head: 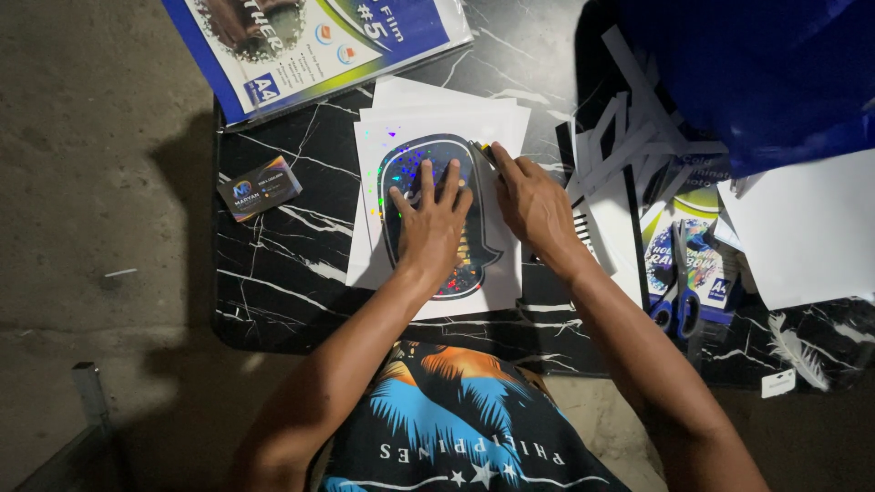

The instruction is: Cutting out printed holographic labels from a sheet of paper using a utility knife.

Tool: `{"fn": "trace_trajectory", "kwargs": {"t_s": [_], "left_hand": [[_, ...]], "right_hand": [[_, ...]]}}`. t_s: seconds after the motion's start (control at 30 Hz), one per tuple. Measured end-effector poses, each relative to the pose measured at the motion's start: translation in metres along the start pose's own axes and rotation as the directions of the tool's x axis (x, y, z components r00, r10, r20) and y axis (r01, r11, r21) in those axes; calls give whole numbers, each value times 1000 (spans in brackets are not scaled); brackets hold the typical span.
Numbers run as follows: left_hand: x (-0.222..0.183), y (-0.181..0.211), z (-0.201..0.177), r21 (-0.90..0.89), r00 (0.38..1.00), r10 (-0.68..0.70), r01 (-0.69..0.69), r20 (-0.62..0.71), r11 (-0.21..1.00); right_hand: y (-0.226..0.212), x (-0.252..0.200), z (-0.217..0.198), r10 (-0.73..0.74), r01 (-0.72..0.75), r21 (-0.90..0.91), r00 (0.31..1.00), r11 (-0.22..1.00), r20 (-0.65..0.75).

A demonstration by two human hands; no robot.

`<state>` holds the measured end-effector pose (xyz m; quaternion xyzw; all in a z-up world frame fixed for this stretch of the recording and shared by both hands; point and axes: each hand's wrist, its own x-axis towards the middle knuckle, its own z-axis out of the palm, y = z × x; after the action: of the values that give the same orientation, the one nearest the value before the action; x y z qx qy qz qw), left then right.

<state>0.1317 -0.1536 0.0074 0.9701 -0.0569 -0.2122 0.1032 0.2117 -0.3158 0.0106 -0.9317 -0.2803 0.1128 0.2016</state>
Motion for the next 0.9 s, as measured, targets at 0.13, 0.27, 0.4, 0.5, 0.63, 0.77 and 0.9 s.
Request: {"fn": "trace_trajectory", "kwargs": {"t_s": [0.13,0.27,0.4,0.5,0.63,0.77,0.9], "left_hand": [[1,1,-1,32,999,-9,8,32,999],[2,1,0,40,999,-16,15,35,999],[3,1,0,26,999,-11,10,42,1000],[2,1,0,15,999,-14,13,44,1000],[2,1,-3,1,998,-13,13,58,1000],[2,1,-1,7,998,-14,14,56,1000],[3,2,-4,13,997,-18,17,75,1000]], "right_hand": [[0,1,0,-4,4,4,1000,1000,-2],[0,-1,-3,-31,32,33,999,999,-23],[2,0,-1,-43,44,35,999,998,-20],[2,1,0,-23,23,25,1000,999,-9],[-1,2,-3,0,0,21,1000,1000,7],[-1,2,-3,4,-5,15,1000,1000,21],[2,2,-1,-39,39,-3,999,999,3]]}}
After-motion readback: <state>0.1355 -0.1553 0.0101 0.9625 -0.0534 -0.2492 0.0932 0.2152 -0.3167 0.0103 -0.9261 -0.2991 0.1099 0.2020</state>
